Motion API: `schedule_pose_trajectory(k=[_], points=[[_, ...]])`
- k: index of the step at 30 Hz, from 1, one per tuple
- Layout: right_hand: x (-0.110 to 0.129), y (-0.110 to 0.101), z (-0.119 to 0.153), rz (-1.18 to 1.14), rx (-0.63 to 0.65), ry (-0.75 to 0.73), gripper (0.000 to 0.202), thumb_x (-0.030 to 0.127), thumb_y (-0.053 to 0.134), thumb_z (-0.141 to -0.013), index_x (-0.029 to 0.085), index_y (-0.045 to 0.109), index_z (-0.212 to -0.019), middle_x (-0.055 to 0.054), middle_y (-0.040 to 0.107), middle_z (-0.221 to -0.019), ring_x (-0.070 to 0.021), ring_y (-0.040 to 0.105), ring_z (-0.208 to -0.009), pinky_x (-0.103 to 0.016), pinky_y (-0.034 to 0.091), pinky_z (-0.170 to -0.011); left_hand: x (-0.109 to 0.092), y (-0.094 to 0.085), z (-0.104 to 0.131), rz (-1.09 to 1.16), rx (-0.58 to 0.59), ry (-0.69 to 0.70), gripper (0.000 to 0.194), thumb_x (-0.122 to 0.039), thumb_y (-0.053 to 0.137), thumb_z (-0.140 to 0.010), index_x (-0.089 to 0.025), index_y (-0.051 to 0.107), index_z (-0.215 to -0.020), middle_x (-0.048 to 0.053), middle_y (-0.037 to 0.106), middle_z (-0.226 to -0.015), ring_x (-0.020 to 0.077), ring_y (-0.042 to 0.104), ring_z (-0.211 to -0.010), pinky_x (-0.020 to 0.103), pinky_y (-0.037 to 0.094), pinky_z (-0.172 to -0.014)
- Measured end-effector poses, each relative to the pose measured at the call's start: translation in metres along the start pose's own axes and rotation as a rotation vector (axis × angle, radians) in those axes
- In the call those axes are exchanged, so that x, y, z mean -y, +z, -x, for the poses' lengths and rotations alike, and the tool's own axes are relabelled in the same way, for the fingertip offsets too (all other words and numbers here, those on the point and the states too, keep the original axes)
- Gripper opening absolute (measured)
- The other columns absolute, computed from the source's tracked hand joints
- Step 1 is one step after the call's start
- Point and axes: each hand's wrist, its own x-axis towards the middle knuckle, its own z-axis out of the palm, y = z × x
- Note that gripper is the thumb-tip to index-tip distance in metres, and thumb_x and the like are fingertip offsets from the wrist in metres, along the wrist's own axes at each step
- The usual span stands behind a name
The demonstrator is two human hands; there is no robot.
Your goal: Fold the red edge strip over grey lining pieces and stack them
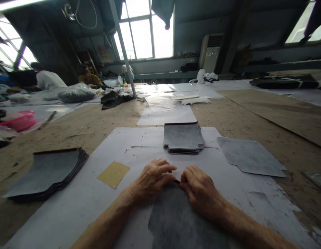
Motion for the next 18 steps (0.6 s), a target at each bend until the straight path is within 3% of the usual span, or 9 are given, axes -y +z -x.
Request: schedule_pose_trajectory(k=[4,9,15,18], points=[[-0.002,0.004,0.001,-0.058,-0.077,-0.097,0.015,0.003,0.042,-0.078,0.016,0.047,-0.074,-0.002,0.053,-0.067,-0.0146,0.051,-0.061,-0.025,0.038,-0.055,-0.001,0.014,-0.001,-0.11,0.047,0.05,0.019,-0.022,0.046,-0.087,-0.017,0.064,-0.084,0.004,0.061,-0.076,0.014,0.055,-0.072,0.026,0.042,-0.071],[-0.012,0.011,-0.001,-0.029,0.002,-0.186,0.016,0.016,0.039,-0.089,0.019,0.054,-0.082,-0.002,0.058,-0.073,-0.016,0.056,-0.068,-0.026,0.04,-0.06,0.0,0.021,-0.001,-0.25,-0.002,0.088,0.017,-0.022,0.048,-0.084,-0.015,0.055,-0.07,0.005,0.058,-0.067,0.0145,0.052,-0.062,0.026,0.042,-0.062],[-0.019,0.014,-0.002,0.016,0.056,-0.146,0.024,0.023,0.041,-0.089,0.02,0.051,-0.068,0.0,0.057,-0.064,-0.0139,0.056,-0.061,-0.024,0.037,-0.056,0.0,0.015,0.0,-0.24,0.072,0.077,0.006,-0.019,0.054,-0.081,-0.02,0.06,-0.082,0.001,0.062,-0.076,0.0121,0.058,-0.071,0.02,0.045,-0.069],[-0.014,0.004,-0.005,-0.013,0.114,-0.084,0.025,0.021,0.042,-0.087,0.019,0.05,-0.064,0.001,0.057,-0.062,-0.0131,0.056,-0.059,-0.024,0.036,-0.055,0.0,0.012,0.0,-0.239,0.053,0.038,0.004,-0.019,0.058,-0.077,-0.019,0.061,-0.076,0.001,0.063,-0.072,0.013,0.059,-0.069,0.021,0.045,-0.068]])
